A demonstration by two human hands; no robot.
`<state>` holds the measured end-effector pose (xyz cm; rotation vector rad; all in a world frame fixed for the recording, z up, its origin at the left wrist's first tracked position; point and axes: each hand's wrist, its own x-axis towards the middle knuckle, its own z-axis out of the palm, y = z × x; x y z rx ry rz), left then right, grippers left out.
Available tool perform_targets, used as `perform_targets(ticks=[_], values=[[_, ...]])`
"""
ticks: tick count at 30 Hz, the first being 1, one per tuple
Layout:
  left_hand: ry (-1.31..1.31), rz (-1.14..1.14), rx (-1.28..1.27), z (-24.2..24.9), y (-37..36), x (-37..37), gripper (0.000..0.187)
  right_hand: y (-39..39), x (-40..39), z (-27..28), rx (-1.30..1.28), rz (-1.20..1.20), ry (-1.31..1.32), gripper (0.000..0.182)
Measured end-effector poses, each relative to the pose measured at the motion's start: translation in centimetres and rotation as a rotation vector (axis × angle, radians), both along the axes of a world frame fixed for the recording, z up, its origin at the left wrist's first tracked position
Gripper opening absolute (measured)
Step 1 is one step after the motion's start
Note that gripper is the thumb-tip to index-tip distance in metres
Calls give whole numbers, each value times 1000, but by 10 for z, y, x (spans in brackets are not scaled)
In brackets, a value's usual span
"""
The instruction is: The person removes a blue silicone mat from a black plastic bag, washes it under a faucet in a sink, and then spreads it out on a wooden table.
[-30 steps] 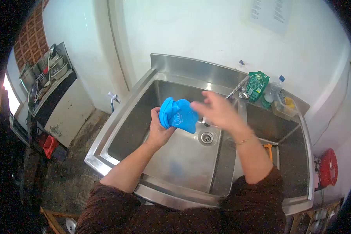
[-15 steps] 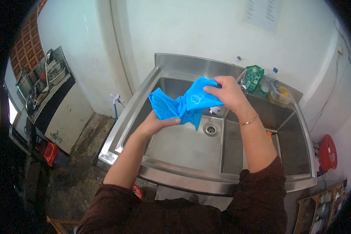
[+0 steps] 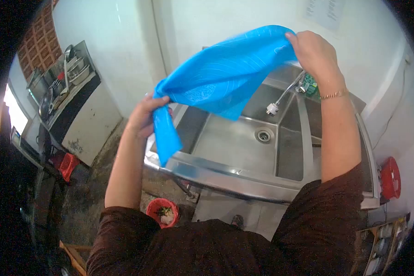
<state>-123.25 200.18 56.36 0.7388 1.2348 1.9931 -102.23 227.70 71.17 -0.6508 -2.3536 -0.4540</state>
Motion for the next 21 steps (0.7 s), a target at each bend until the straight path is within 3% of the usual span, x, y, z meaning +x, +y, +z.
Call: perform_targets(ticks=[1,2,3,5,6,7,9,13,15,17,19,21], values=[[8,61,-25,13,-12,8,30,-3,-6,2,-58,-21,-57,47],[-13,106,-97,22,-23,9,29,3,-15,3,-48,148,-111,45],[-33,152,-164,30,-35,7,29,7,-22,6,-51,160,-113,45],[-11,174,-210,36,-63,2,30,-5,-33,20,-528,614,292,40],[-70,161,-251,40,-82,3,30,-19,-36,24,-723,794,461,29],[12,338,-204,45,-89,10,28,-39,-36,32,-724,819,445,29],[117,318,-256,51,-131,8,31,-80,-34,47,-876,890,475,30],[349,584,-420,53,-175,35,36,-142,-39,45,-693,1053,420,28],[555,596,-701,44,-202,38,43,-179,-42,37,-823,1173,421,27],[602,721,-788,44,-207,59,48,-208,-36,32,-863,1266,288,27],[627,682,-112,47,-191,92,50,-234,-39,29,-824,1314,99,26],[744,644,-30,59,-178,115,47,-263,-54,19,-819,1324,-5,26]])
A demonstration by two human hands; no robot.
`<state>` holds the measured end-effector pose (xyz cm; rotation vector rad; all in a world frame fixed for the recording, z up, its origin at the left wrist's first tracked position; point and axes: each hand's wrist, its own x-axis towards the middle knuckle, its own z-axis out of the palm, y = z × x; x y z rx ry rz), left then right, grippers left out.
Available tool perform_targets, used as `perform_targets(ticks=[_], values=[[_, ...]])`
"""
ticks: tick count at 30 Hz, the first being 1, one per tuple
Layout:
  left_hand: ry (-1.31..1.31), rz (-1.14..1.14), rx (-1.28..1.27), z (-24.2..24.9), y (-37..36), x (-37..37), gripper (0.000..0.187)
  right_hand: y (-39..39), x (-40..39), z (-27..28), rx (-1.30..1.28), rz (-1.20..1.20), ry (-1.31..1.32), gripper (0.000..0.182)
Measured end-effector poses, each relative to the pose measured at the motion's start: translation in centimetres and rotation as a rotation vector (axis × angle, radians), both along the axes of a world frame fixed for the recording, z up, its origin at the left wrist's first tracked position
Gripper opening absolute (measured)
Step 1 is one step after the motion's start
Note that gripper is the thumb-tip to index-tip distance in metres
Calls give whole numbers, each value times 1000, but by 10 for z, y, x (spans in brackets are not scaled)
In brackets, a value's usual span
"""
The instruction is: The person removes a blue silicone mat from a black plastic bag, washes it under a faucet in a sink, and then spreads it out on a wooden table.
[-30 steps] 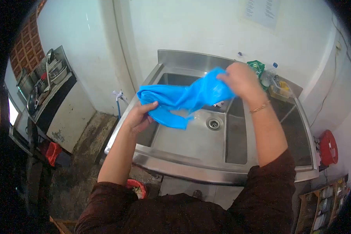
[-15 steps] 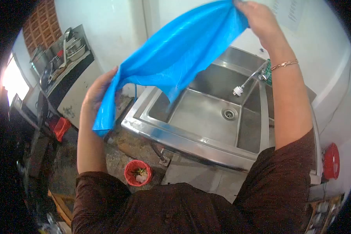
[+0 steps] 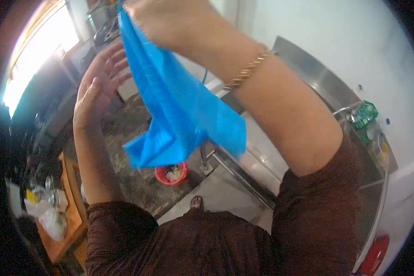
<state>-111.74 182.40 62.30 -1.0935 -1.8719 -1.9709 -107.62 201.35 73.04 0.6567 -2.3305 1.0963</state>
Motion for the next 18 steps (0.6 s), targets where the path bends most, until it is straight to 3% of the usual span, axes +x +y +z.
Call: perform_targets(ticks=[2,4,5,8,9,10,12,15,16,18], values=[[112,-66,16,6,-7,14,43,-26,-21,-26,-102,319,270,24],[-55,155,-80,10,-21,21,37,-46,-17,-43,-122,356,367,24],[-49,147,-7,10,-28,20,33,-55,-12,-48,-135,363,481,24],[-92,171,62,4,-58,21,31,-55,3,-38,42,414,417,25],[-88,221,17,-3,-74,15,31,-57,7,-18,126,343,-45,26],[-94,228,17,-10,-81,14,31,-62,2,-25,126,351,-51,26],[-190,146,-5,-24,-96,15,30,-74,-16,-46,71,432,277,26],[-196,359,-148,-48,-110,17,24,-102,-56,-51,121,423,337,28],[-174,472,-241,-59,-119,15,21,-109,-55,-49,117,430,332,28],[-144,546,-331,-89,-147,7,19,-115,-46,-42,72,261,-34,30]])
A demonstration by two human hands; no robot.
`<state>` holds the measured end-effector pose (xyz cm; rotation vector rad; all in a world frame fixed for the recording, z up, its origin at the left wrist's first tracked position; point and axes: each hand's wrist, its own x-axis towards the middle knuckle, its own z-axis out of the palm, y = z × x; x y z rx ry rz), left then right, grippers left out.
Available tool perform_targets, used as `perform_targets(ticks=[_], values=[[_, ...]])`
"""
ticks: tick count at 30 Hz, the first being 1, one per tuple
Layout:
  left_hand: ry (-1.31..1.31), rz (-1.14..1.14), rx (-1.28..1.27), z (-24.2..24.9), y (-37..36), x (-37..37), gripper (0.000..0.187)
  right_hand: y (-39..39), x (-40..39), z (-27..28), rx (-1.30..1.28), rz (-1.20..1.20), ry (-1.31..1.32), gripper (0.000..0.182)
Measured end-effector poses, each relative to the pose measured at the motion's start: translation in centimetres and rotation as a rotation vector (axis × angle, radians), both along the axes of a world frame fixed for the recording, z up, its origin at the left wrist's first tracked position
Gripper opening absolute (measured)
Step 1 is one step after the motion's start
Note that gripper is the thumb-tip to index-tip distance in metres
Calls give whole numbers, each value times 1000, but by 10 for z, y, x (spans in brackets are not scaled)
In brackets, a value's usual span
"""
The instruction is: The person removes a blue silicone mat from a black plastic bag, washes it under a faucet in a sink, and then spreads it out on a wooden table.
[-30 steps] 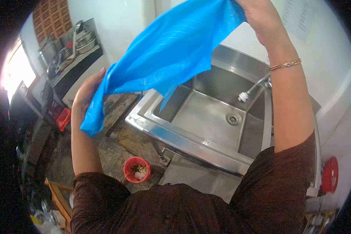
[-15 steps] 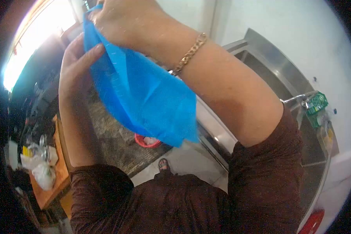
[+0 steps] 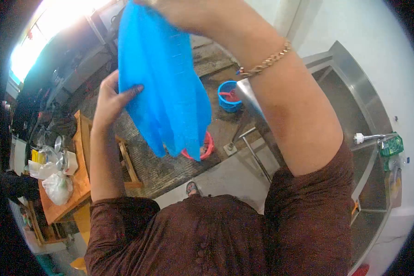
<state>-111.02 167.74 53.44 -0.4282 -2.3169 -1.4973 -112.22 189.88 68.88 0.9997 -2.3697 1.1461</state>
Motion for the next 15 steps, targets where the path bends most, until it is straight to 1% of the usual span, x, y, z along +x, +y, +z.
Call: perform_targets(ticks=[1,2,3,4,5,6,7,9,10,12,14,15], values=[[23,54,-98,-15,-15,-4,17,-4,0,-1,-33,-46,-71,30],[19,57,-103,-30,-30,-5,17,-6,-17,-10,-85,-49,-146,29],[-69,79,-119,-45,-45,-3,17,-4,-36,-21,-135,-51,-221,27],[-158,100,-133,-59,-60,-2,17,-1,-44,-26,-136,-47,-226,27],[-163,105,-133,-71,-77,-1,17,3,-51,-29,-140,-134,-199,28],[-266,144,-143,-82,-96,0,17,8,-59,-34,-143,-221,-170,30],[-368,182,-152,-91,-115,-1,17,16,-78,-47,-142,-218,-171,30],[-413,171,-173,-107,-155,-8,17,27,-123,-92,41,-184,-294,28],[-457,156,-194,-112,-172,-10,17,26,-131,-110,40,-178,-300,28],[-516,138,-170,-114,-194,-15,15,19,-143,-140,296,-193,-342,29],[-613,211,-241,-114,-204,-19,15,15,-150,-165,305,-191,-348,29],[-618,215,-238,-116,-209,-23,15,12,-151,-176,314,-194,-352,30]])
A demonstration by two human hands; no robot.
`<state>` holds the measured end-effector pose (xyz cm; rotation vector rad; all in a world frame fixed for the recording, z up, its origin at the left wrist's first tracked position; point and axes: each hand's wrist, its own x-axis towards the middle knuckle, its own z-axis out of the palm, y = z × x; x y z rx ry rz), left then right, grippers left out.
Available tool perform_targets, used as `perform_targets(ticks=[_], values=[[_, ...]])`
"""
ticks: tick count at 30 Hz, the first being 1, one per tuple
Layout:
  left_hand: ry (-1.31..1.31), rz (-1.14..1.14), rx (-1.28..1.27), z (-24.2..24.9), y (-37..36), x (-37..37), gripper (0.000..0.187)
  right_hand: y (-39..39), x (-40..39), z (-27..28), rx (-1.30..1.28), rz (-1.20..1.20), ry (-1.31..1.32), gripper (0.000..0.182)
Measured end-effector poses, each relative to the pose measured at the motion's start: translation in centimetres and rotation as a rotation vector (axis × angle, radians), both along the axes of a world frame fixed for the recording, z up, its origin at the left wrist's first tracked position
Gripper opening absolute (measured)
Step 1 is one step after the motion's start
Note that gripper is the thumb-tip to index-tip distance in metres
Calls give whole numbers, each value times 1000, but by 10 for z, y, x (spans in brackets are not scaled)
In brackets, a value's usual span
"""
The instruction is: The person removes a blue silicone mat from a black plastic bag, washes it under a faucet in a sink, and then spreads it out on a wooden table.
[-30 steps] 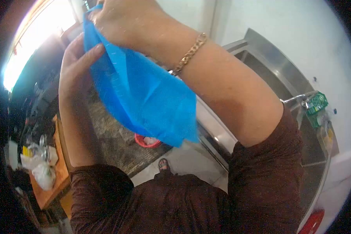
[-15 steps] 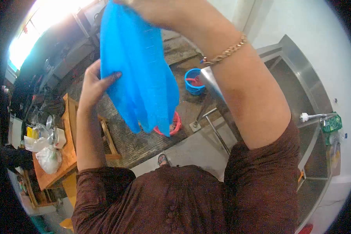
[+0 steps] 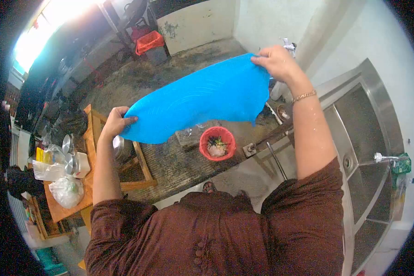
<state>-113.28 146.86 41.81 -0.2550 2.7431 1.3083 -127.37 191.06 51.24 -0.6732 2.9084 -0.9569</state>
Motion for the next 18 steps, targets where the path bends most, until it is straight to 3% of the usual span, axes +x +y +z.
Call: perform_targets(ticks=[5,7,8,15,18], values=[[47,-22,-202,-10,-6,-12,17,-6,-16,-63,-95,-150,-112,26],[37,9,-169,-24,-8,-12,17,-7,-18,-88,-415,-154,-218,23],[35,33,-142,-30,-10,-13,16,-22,5,-63,-497,-267,-503,20],[-19,163,-161,-50,-13,-1,15,-15,-7,-142,-590,-232,-630,20],[-53,194,-56,-74,-16,5,13,-13,-10,-161,-605,-269,-695,20]])
